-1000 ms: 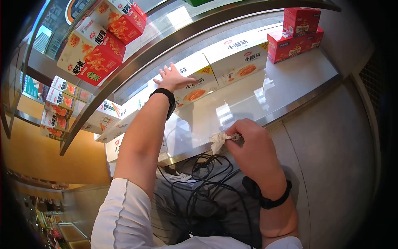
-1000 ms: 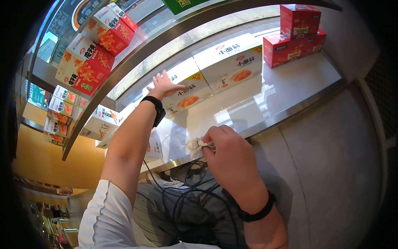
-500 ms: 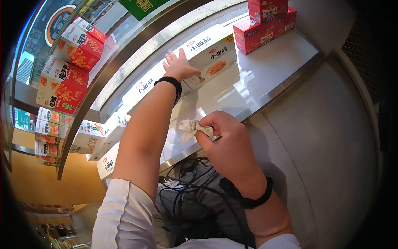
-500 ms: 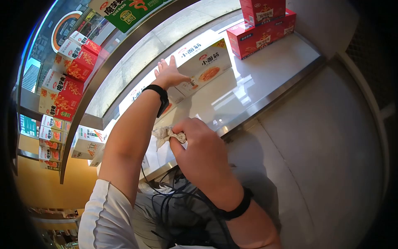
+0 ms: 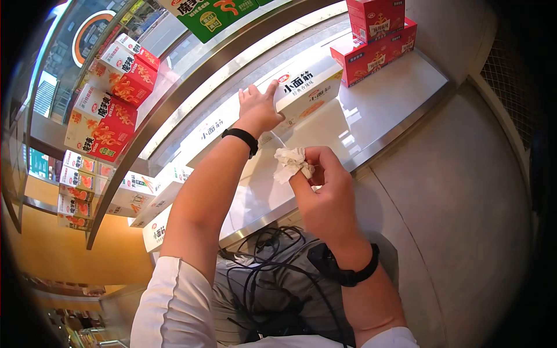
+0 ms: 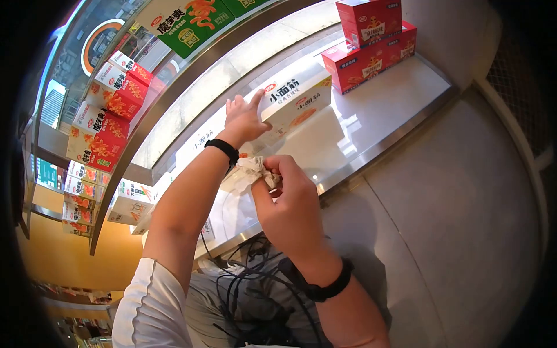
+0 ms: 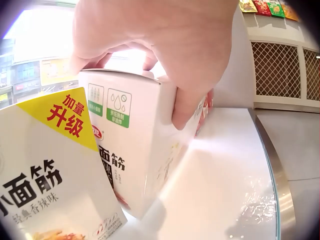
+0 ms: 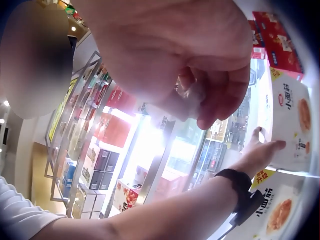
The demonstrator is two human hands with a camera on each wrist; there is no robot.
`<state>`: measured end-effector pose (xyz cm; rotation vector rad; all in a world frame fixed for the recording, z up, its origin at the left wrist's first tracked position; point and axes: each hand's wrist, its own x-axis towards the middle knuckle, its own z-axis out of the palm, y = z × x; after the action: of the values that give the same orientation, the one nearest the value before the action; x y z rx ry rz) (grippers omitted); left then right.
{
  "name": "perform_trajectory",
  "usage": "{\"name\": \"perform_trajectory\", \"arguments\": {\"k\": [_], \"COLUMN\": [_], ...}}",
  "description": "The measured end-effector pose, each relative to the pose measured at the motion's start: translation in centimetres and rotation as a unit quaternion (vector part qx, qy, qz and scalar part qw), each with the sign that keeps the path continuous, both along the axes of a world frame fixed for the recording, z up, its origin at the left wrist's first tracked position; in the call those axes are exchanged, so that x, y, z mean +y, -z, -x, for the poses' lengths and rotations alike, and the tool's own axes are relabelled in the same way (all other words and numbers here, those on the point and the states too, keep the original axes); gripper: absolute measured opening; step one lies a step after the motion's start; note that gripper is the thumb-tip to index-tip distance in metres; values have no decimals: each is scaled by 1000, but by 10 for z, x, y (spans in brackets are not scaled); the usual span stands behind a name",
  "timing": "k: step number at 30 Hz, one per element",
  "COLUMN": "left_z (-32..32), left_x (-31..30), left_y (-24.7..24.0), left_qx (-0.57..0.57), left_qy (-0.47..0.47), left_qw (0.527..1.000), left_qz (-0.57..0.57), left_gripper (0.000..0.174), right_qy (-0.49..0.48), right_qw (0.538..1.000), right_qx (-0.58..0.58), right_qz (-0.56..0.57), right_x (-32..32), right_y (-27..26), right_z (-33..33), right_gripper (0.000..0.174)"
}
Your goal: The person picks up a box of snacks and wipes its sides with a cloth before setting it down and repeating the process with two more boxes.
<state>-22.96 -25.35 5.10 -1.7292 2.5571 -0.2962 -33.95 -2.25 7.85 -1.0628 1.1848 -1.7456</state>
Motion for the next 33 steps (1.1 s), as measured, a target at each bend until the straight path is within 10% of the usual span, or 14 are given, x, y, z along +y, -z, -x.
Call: {"name": "perform_trajectory", "arguments": {"k": [13,33], "left_z": [-31,-214], "left_x": [123,228], "left_y": [16,6], "left_qx": [109,242], "left_qy": [187,-87], "left_qw": [973,960], "left_qz": [78,-112], "left_gripper": [84,86], "right_qy": [-30,-11], "right_qw": [999,956], "right_qx": [9,292], "right_qz": [-20,-34], "right_x": [-10,-3], "right_y": [10,22], "right_z": [-3,-24], "right_gripper": [28,21]}}
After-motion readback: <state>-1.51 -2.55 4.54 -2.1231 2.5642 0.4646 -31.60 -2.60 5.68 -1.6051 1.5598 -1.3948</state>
